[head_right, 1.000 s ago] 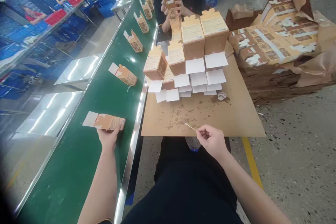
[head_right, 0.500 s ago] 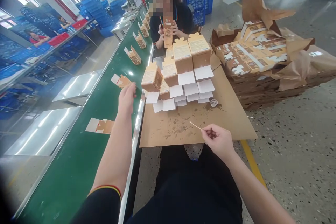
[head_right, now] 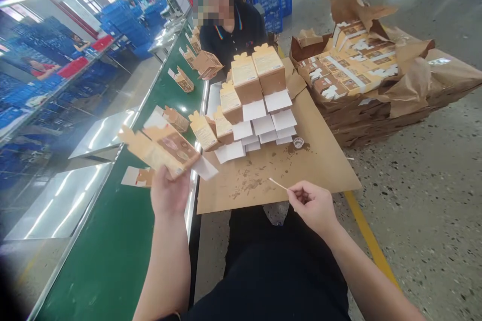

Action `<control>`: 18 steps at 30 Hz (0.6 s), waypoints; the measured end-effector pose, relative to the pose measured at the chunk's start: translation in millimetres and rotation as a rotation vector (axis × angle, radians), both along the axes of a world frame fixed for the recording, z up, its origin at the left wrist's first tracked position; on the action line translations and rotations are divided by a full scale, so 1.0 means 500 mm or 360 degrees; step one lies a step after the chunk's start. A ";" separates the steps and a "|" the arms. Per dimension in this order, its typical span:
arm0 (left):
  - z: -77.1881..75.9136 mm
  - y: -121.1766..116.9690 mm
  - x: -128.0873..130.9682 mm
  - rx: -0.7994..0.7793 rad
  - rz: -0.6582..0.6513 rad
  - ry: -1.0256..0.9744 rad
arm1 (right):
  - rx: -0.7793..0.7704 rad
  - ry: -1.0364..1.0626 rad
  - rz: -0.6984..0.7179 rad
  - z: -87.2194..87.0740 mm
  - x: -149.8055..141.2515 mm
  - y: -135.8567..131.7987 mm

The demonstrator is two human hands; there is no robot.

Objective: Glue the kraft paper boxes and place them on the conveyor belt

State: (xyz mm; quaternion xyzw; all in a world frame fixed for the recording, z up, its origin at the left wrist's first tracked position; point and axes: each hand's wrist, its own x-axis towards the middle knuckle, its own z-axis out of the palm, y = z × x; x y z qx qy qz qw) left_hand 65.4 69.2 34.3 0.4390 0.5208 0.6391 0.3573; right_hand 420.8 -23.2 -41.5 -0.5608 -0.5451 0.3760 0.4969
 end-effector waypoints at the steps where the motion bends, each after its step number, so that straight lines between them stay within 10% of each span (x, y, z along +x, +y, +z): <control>1: -0.026 -0.043 0.011 -0.0069 -0.0070 -0.0106 | 0.0001 -0.0006 0.0066 -0.002 -0.012 -0.006; 8: -0.221 -0.150 0.053 -0.0536 0.0102 -0.0530 | 0.0118 -0.0186 0.0502 -0.045 -0.095 -0.003; 18: -0.233 -0.141 0.049 -0.0541 0.0037 -0.0396 | 0.0141 -0.0513 0.0638 -0.109 -0.154 0.046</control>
